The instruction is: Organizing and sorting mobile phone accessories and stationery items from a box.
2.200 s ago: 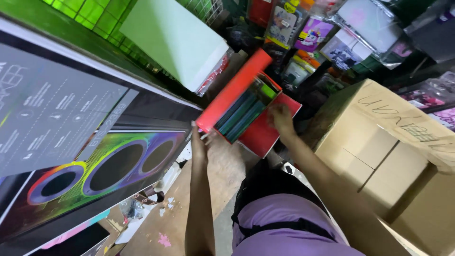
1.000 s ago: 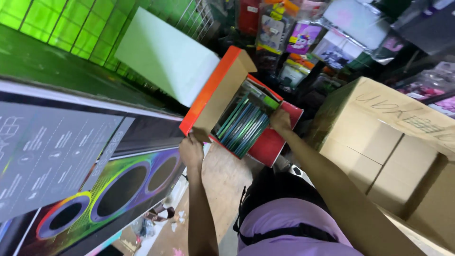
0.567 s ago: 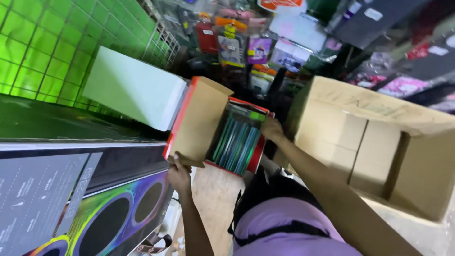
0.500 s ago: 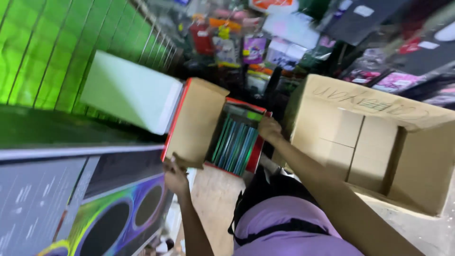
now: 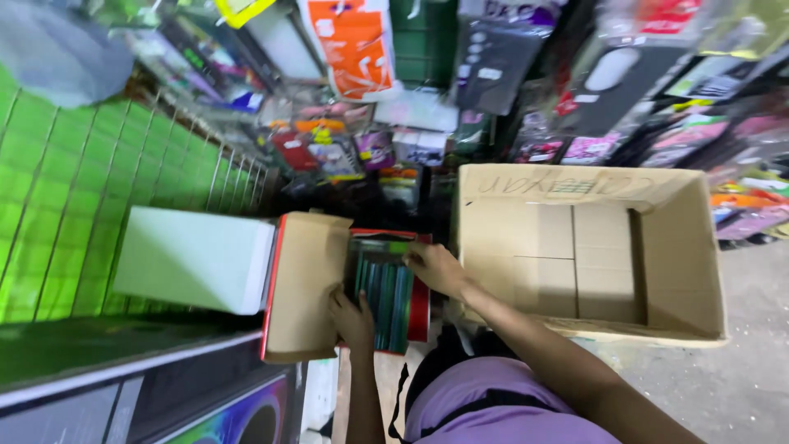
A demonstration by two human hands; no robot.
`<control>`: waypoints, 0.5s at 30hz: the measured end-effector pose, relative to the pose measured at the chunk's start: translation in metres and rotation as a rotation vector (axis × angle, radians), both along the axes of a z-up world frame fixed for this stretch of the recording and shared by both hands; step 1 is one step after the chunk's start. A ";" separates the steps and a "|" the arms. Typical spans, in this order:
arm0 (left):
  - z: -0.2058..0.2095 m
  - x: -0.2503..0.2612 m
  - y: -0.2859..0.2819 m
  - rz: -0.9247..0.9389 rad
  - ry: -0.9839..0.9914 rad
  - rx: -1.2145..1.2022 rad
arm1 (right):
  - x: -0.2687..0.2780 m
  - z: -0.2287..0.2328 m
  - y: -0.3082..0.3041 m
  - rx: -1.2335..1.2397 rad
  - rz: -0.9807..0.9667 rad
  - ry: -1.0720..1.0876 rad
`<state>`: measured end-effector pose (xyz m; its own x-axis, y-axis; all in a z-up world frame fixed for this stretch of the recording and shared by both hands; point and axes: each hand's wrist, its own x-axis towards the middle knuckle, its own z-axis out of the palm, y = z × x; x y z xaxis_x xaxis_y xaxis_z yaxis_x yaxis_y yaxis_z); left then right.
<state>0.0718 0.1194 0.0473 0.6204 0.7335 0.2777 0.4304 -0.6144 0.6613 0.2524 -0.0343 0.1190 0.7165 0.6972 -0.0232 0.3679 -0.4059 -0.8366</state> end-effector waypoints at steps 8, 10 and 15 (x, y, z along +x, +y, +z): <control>-0.050 0.027 0.006 -0.029 0.412 -0.010 | 0.020 0.027 -0.081 0.174 -0.195 0.252; -0.052 0.030 0.008 -0.034 0.509 -0.106 | 0.022 0.030 -0.097 0.202 -0.262 0.287; -0.075 0.028 0.020 -0.056 0.511 -0.118 | 0.020 0.018 -0.129 0.218 -0.418 0.334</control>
